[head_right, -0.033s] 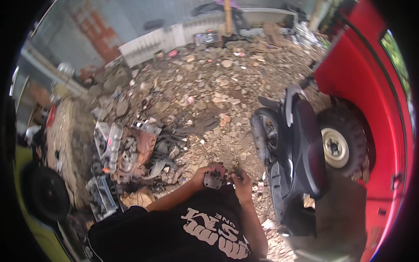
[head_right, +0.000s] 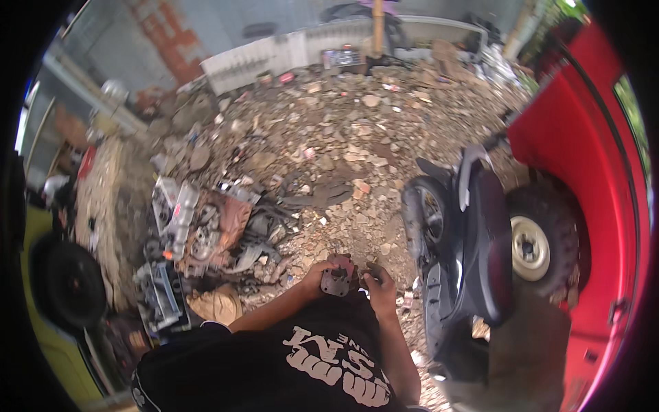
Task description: The person is working on a disassembled engine, using a wrench to tighten bolts on a starter motor. They then remove a metal plate and use a sanding block to clean its surface.
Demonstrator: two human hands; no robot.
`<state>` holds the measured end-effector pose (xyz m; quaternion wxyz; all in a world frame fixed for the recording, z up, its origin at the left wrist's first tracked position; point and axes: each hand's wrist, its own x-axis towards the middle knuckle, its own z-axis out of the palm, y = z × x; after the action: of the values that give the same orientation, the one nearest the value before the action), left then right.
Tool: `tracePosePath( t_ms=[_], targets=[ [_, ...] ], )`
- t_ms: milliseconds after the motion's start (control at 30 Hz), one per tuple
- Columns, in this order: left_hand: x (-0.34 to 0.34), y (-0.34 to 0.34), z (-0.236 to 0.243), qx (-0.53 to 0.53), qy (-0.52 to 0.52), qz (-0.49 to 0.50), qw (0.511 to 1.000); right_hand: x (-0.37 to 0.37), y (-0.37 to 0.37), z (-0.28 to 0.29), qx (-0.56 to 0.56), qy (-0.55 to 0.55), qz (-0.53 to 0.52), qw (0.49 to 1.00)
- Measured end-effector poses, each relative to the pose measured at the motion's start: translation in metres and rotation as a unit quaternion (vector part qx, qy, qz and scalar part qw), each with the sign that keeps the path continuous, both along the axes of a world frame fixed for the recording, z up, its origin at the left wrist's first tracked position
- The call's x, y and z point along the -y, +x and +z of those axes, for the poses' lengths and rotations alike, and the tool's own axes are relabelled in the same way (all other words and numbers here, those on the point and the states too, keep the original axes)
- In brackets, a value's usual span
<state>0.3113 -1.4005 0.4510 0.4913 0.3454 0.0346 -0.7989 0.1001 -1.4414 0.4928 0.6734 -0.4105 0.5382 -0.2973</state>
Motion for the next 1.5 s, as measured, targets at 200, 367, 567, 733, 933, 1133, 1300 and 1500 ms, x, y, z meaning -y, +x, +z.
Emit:
tracePosePath(
  t_ms=[200,367,567,733,933,1133,1300,1500],
  targets=[
    [0.005,0.052,0.026,0.226,0.075,0.156,0.959,0.076,0.08,-0.003,-0.138,-0.156,0.306,0.929],
    [0.048,0.1,0.035,0.179,0.105,0.269,0.94,0.145,0.182,0.028,-0.104,-0.244,0.467,0.843],
    [0.161,0.211,-0.019,0.323,-0.01,0.271,0.907,0.254,0.301,0.008,-0.104,-0.322,0.51,0.791],
    [0.255,0.296,-0.004,0.226,0.025,0.247,0.942,0.375,0.379,-0.013,-0.125,-0.238,0.474,0.839],
    [0.354,0.36,-0.054,0.148,0.1,0.365,0.914,0.509,0.47,-0.041,-0.097,-0.142,0.539,0.825],
    [0.441,0.417,-0.055,0.005,0.042,0.543,0.839,0.668,0.626,-0.063,-0.057,-0.217,0.628,0.745],
    [0.471,0.441,-0.021,0.001,-0.01,0.719,0.695,0.742,0.753,-0.038,-0.058,-0.247,0.726,0.64],
    [0.49,0.505,0.007,-0.057,-0.088,0.815,0.57,0.711,0.879,-0.021,-0.041,-0.158,0.767,0.621]
  ],
)
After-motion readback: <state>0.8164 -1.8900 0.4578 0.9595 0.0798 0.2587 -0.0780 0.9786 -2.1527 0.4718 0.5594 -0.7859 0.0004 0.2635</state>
